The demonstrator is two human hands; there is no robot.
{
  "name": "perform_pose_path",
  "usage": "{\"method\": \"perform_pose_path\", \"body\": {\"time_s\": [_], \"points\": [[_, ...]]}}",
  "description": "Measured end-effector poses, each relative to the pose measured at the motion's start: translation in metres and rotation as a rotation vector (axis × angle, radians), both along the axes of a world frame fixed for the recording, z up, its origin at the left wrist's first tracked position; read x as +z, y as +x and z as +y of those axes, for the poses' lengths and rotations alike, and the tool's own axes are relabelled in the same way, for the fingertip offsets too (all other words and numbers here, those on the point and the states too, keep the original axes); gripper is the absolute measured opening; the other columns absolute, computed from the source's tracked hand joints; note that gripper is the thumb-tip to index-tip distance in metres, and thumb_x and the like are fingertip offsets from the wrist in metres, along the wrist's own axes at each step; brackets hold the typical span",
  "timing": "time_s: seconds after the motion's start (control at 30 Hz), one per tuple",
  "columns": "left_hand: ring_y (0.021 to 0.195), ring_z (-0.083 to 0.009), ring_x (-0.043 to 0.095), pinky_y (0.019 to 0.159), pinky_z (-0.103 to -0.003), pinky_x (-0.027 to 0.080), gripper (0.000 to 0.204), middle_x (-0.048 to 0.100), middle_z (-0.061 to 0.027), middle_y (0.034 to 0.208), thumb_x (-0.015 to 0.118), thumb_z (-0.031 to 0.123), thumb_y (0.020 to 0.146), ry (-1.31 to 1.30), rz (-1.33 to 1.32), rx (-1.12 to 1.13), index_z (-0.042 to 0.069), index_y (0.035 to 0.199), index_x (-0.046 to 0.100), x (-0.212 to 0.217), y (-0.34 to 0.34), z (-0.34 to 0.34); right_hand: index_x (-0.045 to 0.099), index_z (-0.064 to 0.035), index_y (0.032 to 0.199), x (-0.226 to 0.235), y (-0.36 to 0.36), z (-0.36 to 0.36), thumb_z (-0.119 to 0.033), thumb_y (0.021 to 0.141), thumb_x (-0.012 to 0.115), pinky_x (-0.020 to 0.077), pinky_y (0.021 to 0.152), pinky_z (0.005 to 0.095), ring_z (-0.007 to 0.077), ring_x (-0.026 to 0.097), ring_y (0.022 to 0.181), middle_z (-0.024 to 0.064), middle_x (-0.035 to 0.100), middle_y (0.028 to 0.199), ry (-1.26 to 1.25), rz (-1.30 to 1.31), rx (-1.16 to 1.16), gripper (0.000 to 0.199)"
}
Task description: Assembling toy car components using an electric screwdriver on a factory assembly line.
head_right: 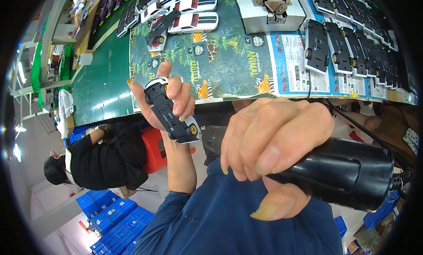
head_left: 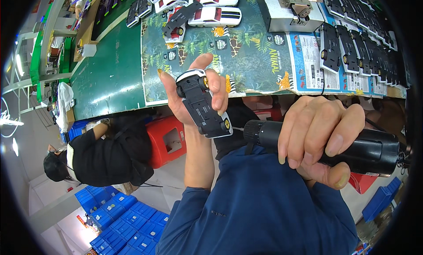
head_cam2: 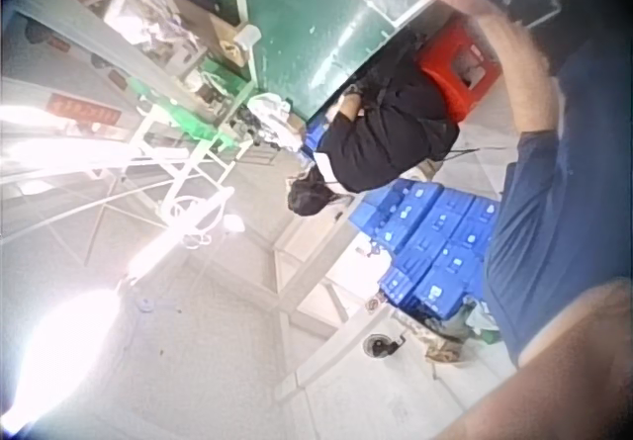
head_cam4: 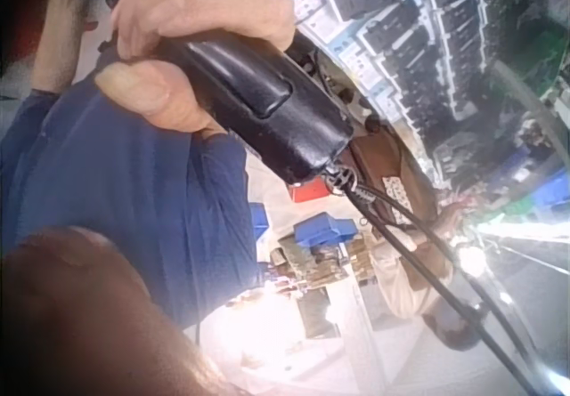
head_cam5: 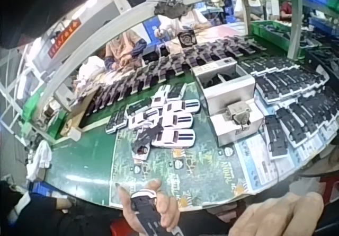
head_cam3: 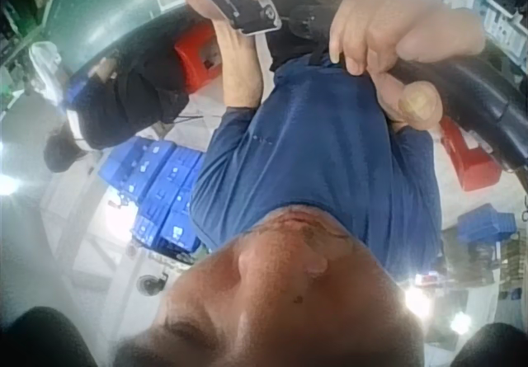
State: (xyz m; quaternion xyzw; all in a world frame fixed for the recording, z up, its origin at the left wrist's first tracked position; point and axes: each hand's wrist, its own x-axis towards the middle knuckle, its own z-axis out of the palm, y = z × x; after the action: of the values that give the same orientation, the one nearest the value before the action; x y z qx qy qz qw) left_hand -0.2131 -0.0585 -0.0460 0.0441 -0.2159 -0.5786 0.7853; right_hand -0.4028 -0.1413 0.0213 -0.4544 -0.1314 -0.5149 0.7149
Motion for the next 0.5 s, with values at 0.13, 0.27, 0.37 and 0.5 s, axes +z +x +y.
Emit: {"method": "perform_pose_path", "body": {"time_s": [0.13,0.27,0.37,0.5], "points": [[0.066,-0.0229,0.057,0.047,-0.033,0.048,0.090,0.064,-0.0215,0.096,0.027,0.069,0.098,0.005,-0.002,0.003,-0.009,0.143,0.033,0.002,-0.001,0.000,0.046,-0.0097,0.098,-0.001,0.001,0.000,-0.032,0.089,0.072,0.0564,0.049,0.0260,0.0120,0.062,0.050,0.0012,0.056,0.068,-0.010,-0.008,0.016,0.035],[0.066,-0.0234,0.061,0.050,-0.032,0.051,0.091,0.064,-0.0214,0.093,0.027,0.072,0.096,0.135,-0.037,0.023,-0.007,0.139,0.039,0.006,0.002,-0.001,0.046,-0.0105,0.097,-0.001,0.002,0.001,-0.033,0.090,0.072,0.0548,0.047,0.0253,0.0119,0.060,0.048,0.0008,0.055,0.067,-0.019,0.017,-0.014,0.035],[0.071,-0.0204,0.066,0.058,-0.030,0.055,0.083,0.066,-0.0201,0.094,0.036,0.069,0.096,0.345,-0.502,0.248,-0.005,0.132,0.048,0.016,0.034,0.000,0.045,-0.0118,0.096,-0.001,-0.003,-0.001,-0.033,0.090,0.071,0.0519,0.045,0.0234,0.0111,0.058,0.047,0.0001,0.054,0.066,0.008,0.013,-0.097,0.033],[0.080,-0.0184,0.068,0.071,-0.031,0.054,0.082,0.069,-0.0097,0.096,0.091,0.047,0.054,0.483,-1.921,0.677,0.004,0.118,0.063,0.030,0.076,-0.015,0.048,-0.0109,0.099,0.002,-0.010,-0.001,-0.033,0.090,0.069,0.0527,0.052,0.0252,0.0110,0.056,0.049,0.0006,0.053,0.068,0.094,0.013,-0.146,0.031]]}}
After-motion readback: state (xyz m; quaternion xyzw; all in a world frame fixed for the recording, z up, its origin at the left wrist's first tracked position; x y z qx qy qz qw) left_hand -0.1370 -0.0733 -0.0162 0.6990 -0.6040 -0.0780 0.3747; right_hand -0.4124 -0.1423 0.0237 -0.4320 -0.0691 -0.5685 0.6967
